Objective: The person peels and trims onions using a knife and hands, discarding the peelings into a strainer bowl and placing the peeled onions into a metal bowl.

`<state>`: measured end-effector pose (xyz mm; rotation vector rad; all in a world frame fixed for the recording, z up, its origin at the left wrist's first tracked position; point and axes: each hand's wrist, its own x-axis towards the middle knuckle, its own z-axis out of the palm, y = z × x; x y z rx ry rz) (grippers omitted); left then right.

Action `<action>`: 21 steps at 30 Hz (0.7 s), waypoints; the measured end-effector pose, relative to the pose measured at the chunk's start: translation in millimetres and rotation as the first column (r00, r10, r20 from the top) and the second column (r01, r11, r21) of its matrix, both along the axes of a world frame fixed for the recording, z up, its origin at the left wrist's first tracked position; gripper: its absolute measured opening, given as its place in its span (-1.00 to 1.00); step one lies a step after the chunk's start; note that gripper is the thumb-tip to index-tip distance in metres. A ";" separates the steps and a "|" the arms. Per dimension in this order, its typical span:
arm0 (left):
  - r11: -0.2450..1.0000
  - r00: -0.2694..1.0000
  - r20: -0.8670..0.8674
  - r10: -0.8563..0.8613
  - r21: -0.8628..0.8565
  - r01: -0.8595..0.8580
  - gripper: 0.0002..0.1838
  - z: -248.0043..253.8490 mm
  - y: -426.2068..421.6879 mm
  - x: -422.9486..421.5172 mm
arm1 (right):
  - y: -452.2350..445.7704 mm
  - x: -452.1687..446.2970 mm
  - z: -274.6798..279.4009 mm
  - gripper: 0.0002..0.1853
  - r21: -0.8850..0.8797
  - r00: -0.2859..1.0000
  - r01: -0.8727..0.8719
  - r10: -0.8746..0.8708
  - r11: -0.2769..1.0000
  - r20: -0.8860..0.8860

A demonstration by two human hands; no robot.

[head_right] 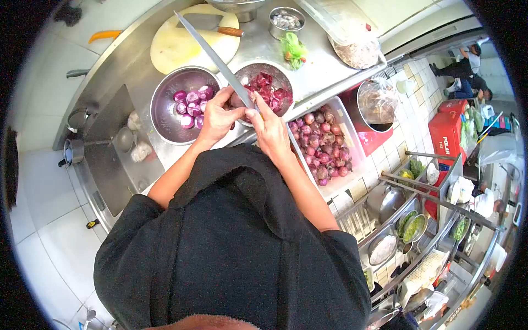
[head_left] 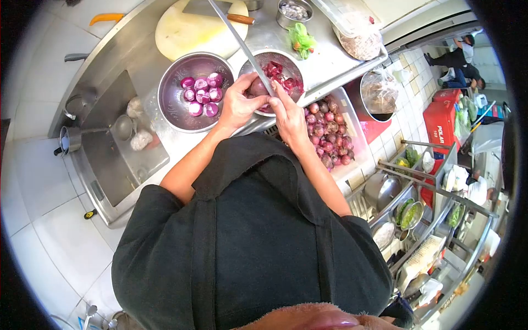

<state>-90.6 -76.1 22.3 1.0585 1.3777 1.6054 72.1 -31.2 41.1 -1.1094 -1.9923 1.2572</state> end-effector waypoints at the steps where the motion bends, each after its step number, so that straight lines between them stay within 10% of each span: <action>1: 0.997 0.997 -0.071 0.037 0.073 -0.032 -0.39 -1.6 4.3 -0.3 | 2.2 -1.9 -0.8 -0.39 -0.006 0.999 0.005 -0.006 1.000 -0.039; 4: 0.987 0.935 -0.337 0.114 0.142 -0.070 -0.37 5.9 7.0 1.0 | 8.4 -10.5 -9.0 -0.41 -0.139 0.973 0.023 -0.055 0.990 -0.225; 8: 0.998 0.967 -0.254 0.014 0.055 0.000 -0.31 2.9 11.9 -0.6 | 15.6 -2.4 8.5 -0.42 -0.572 0.966 0.033 -0.173 0.819 -0.192; 15: 0.934 0.627 0.702 -0.338 0.167 0.316 -0.40 -36.4 16.4 -27.0 | 36.1 11.0 7.0 -0.21 -0.911 0.898 -0.280 -0.252 0.302 -0.360; 17: 0.925 0.468 0.815 -0.342 0.205 0.319 -0.43 -37.5 16.4 -27.3 | 37.5 9.4 3.4 -0.27 -0.898 0.909 -0.265 -0.220 0.352 -0.355; 21: 0.952 0.746 0.629 -0.220 -0.030 0.306 -0.37 -38.1 19.8 -20.6 | 35.7 1.9 0.4 -0.31 -0.842 0.949 -0.137 -0.175 0.521 -0.263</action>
